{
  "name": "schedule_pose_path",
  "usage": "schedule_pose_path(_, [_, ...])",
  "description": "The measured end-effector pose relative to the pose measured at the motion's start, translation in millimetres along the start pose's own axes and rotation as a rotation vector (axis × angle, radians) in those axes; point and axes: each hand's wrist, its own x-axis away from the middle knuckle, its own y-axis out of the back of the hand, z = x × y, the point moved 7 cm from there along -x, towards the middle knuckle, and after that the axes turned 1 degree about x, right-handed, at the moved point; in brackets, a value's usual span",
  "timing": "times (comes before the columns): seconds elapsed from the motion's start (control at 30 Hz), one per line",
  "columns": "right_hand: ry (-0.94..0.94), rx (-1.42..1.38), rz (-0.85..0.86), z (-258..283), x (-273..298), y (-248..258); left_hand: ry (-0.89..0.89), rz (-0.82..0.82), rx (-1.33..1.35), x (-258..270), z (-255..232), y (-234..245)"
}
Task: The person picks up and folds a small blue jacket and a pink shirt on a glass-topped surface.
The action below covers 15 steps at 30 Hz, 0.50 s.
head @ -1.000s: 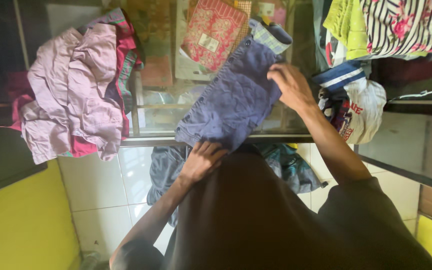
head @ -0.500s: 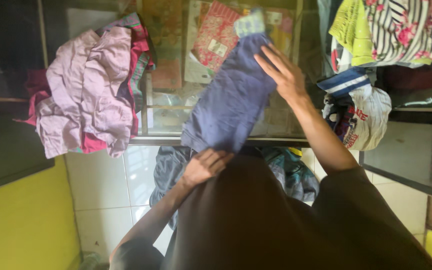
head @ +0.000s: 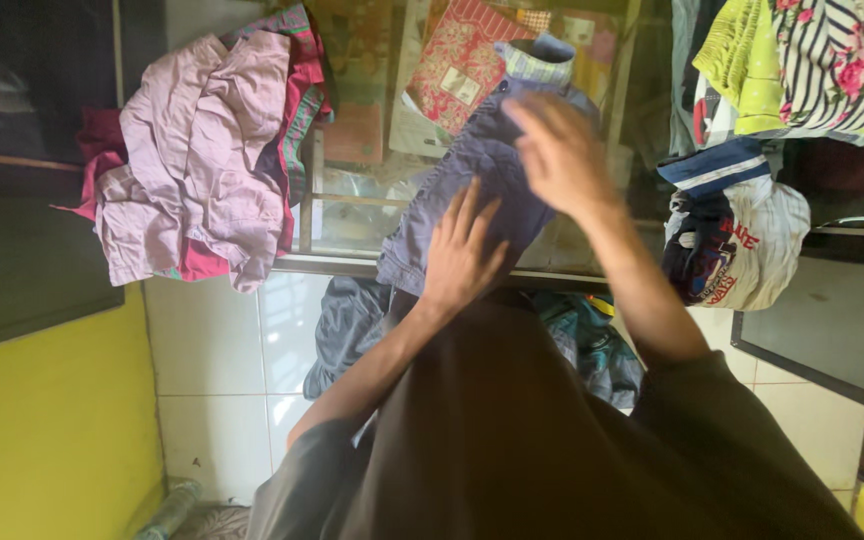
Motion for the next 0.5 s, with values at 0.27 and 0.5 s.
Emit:
schedule_pose_path(0.27, [0.059,0.009,-0.015,-14,-42,-43,-0.032,0.096,-0.279,-18,25,-16])
schedule_pose_path(0.5, [-0.194,0.172,-0.106,-88,-60,-26,-0.036,0.112,-0.254,-17,30,-18])
